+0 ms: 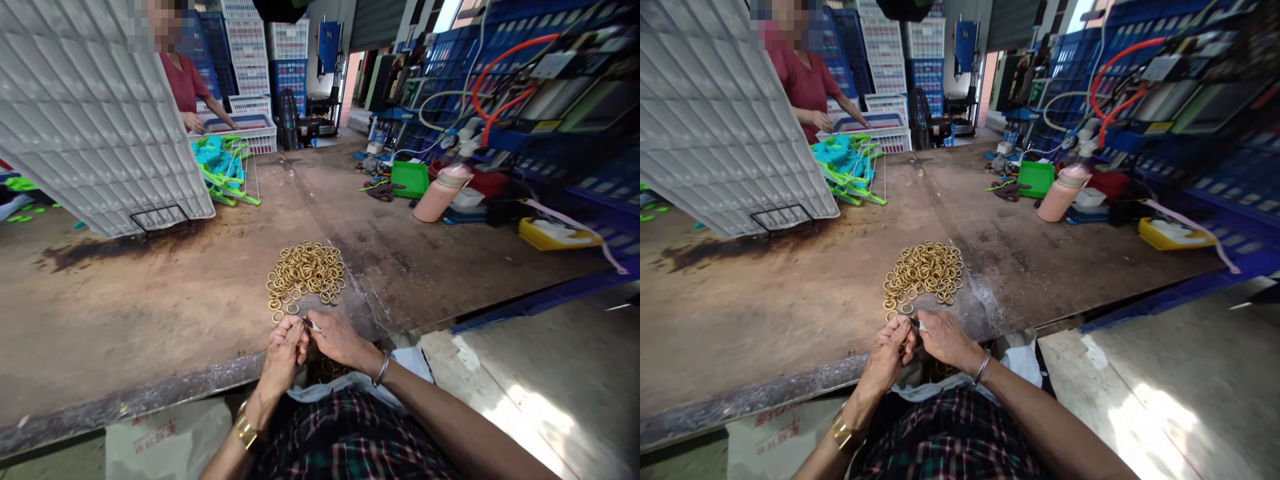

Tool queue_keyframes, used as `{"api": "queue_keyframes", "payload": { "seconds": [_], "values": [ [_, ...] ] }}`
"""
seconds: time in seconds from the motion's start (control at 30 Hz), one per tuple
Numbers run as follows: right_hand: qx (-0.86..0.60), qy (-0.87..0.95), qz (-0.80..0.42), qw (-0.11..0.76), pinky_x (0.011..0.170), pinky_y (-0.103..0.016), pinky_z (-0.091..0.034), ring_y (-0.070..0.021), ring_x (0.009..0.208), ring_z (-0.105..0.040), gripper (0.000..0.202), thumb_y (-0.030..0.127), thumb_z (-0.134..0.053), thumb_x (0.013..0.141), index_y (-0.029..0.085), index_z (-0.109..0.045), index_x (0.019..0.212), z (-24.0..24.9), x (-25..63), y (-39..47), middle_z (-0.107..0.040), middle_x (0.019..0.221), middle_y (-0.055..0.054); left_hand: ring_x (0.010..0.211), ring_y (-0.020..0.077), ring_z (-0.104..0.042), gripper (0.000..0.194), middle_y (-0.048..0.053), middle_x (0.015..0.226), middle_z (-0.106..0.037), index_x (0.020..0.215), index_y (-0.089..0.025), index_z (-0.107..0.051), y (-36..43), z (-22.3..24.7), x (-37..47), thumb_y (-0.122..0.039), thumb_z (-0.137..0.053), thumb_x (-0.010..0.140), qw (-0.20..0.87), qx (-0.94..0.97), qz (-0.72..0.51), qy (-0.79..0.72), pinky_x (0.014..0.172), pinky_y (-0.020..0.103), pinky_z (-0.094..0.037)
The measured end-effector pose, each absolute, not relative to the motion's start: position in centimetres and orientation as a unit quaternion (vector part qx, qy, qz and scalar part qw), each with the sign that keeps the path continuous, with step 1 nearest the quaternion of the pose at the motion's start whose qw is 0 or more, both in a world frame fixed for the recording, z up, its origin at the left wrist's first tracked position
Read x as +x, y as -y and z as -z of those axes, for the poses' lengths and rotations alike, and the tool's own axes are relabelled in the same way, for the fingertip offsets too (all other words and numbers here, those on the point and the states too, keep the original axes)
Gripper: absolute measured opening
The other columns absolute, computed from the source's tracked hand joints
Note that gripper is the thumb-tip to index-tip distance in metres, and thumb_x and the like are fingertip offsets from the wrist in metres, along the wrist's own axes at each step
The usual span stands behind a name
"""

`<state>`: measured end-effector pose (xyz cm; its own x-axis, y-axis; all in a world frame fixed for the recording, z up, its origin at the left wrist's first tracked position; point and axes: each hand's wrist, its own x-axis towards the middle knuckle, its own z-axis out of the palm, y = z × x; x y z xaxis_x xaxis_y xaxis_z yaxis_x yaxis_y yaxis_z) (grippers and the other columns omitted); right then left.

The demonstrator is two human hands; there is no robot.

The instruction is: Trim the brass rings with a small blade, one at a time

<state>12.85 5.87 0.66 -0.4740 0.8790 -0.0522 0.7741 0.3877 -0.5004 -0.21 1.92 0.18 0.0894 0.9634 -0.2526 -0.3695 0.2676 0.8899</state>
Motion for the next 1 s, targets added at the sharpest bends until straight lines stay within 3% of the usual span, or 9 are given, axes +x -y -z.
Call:
{"api": "queue_keyframes", "payload": {
  "seconds": [0.4,0.77,1.0],
  "values": [
    [-0.514,0.835,-0.189,0.059,0.060,-0.025,-0.029,-0.0148,0.074,-0.056,0.017,0.013,-0.039,0.080,0.017,-0.051,0.090,-1.3,12.3,-5.6,-0.063,0.081,-0.005,0.036,0.0042,-0.032,0.030,-0.007,0.048,-0.043,0.068,-0.018,-0.045,-2.0,-0.3,-0.4,-0.045,-0.047,0.081,0.589,0.408,-0.474,-0.512,0.036,0.016,-0.026],
    [-0.496,0.846,-0.195,0.007,0.056,-0.026,-0.029,-0.0178,0.071,-0.059,0.018,0.016,-0.042,0.079,0.016,-0.053,0.094,-1.2,12.2,-5.8,-0.065,0.078,-0.008,0.043,0.0052,-0.035,0.029,-0.006,0.051,-0.042,0.065,-0.018,-0.045,-1.3,-0.3,-1.0,-0.042,-0.048,0.081,0.532,0.463,-0.471,-0.530,0.042,0.017,-0.028],
    [-0.510,0.845,-0.158,0.043,0.062,-0.025,-0.032,-0.0170,0.075,-0.057,0.023,0.012,-0.038,0.079,0.013,-0.051,0.098,0.0,12.9,-8.0,-0.062,0.082,-0.009,0.041,0.0046,-0.034,0.023,-0.006,0.052,-0.044,0.071,-0.018,-0.046,0.1,-1.8,-0.5,-0.038,-0.050,0.082,0.651,0.413,-0.475,-0.423,0.040,0.017,-0.027]
  ]
}}
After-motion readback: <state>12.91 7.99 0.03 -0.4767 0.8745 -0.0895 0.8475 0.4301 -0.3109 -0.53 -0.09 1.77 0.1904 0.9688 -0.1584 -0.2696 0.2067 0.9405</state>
